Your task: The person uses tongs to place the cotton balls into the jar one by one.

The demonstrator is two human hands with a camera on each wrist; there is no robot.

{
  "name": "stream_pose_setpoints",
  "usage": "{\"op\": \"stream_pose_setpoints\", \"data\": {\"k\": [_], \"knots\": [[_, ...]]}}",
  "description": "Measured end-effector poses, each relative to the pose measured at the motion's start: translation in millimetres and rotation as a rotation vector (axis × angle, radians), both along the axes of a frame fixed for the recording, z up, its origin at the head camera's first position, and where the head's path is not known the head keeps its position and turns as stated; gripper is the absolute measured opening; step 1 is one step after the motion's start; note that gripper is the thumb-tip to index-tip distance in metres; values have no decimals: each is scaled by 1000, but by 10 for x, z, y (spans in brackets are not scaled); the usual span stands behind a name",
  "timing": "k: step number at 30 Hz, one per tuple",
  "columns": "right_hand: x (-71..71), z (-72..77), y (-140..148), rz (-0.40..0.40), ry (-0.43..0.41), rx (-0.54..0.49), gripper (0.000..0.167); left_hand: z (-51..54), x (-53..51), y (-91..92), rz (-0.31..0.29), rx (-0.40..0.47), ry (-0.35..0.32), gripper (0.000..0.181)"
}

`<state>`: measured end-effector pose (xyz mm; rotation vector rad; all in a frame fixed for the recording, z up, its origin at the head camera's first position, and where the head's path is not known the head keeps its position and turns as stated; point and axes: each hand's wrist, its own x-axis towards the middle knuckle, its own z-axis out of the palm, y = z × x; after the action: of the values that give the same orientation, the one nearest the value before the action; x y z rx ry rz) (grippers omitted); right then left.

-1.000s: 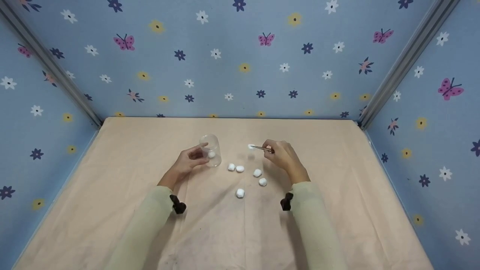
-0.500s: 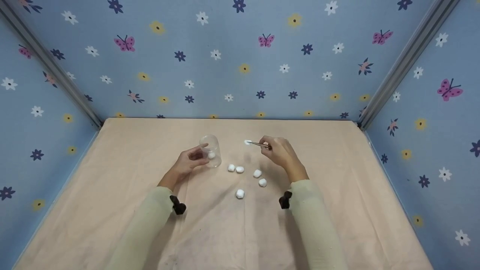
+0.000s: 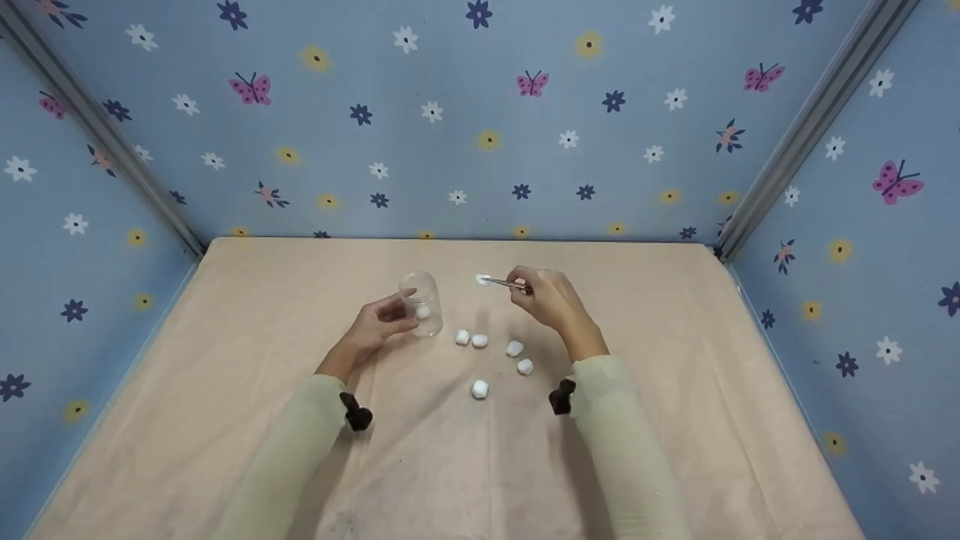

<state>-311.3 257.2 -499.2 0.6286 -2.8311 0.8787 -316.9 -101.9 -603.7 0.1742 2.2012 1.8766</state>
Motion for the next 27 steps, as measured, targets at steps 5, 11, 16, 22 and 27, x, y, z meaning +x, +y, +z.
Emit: {"op": "stream_pose_setpoints", "data": {"k": [5,11,16,22,27], "knots": [[-4,31,-58,6,-6,-3,18,-7,-8,-6,2,-3,11,68],[-20,71,-112,24,13,0,18,-12,-15,-6,-6,2,13,69],[-21,119,-159,35,22,4,18,-11,-16,-2,-5,-9,19,70],[-25,160,-211,42,36,9,18,-6,-14,-4,-4,10,18,69],[-22,183,-253,56,47,-5,17,-1,-12,1,-2,9,18,68]]}}
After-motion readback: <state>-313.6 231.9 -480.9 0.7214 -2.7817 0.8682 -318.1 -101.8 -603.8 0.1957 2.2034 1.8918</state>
